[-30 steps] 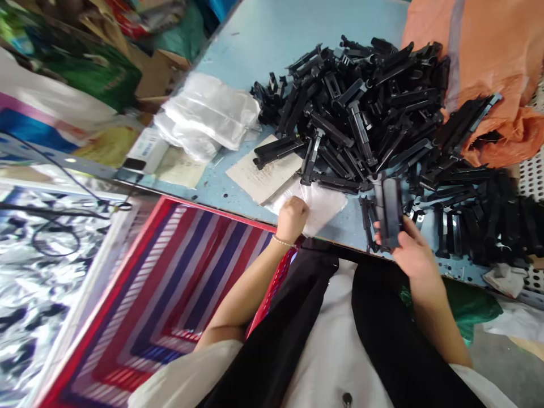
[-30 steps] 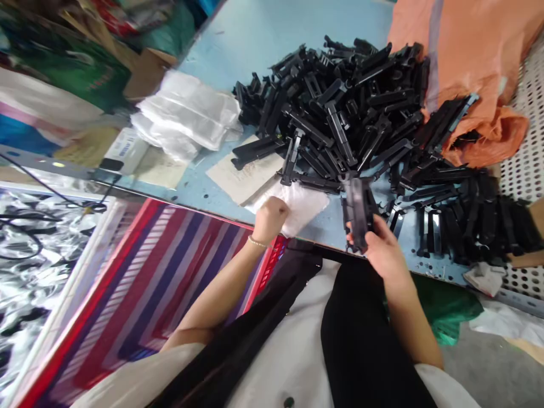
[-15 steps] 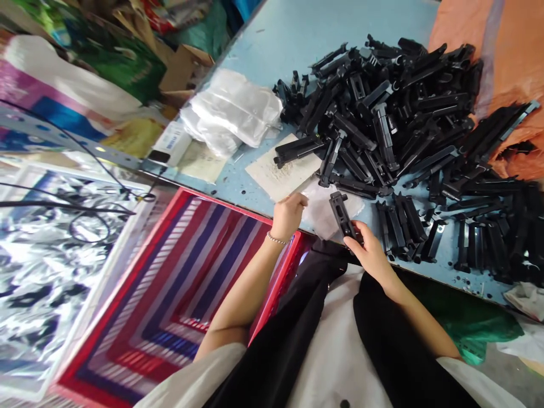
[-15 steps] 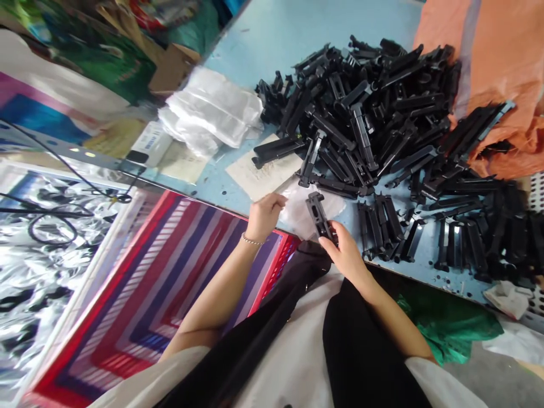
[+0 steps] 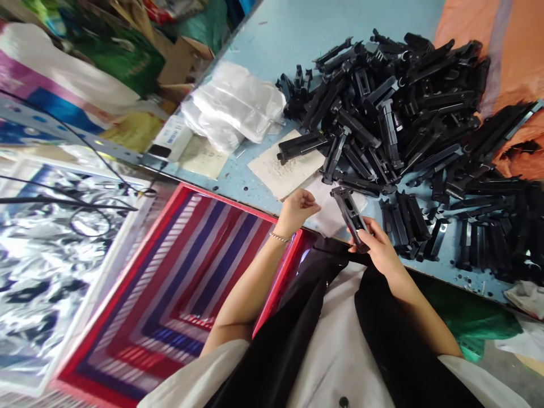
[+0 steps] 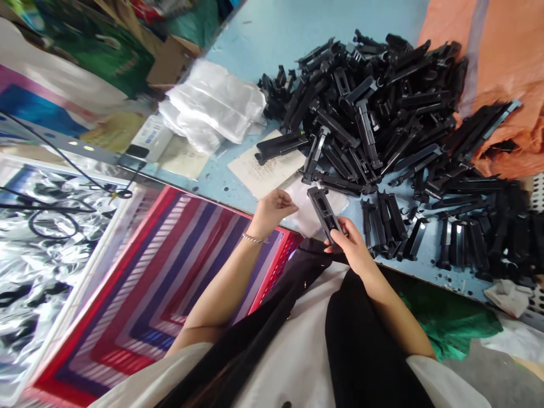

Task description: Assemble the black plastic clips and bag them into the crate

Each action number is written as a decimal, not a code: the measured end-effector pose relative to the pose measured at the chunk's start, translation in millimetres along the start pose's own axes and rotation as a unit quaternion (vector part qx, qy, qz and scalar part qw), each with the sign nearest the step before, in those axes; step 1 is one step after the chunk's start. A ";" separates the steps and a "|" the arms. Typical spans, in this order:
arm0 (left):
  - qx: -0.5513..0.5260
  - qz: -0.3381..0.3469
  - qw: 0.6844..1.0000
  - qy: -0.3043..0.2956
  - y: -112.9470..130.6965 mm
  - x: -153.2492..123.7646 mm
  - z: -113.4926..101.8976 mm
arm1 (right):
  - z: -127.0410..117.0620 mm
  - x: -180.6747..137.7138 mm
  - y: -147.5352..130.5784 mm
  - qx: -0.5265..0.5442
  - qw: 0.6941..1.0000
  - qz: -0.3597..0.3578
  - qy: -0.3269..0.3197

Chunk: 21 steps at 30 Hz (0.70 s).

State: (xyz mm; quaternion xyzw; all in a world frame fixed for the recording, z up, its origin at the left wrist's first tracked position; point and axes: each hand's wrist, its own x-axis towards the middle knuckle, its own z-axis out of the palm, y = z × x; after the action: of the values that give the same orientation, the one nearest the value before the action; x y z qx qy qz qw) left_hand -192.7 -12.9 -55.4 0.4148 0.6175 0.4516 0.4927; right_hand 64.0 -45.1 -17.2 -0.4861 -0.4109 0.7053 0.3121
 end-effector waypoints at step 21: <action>0.319 0.129 0.939 -0.007 -11.7 -4.5 41.2 | -15.9 -17.8 3.5 0.065 0.997 0.028 0.034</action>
State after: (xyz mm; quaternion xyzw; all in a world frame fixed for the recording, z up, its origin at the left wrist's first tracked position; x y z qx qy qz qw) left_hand -152.2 -14.0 -70.0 0.6294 0.6666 0.2883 0.2764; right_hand 84.7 -57.3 -15.7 -0.4997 -0.3400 0.7220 0.3368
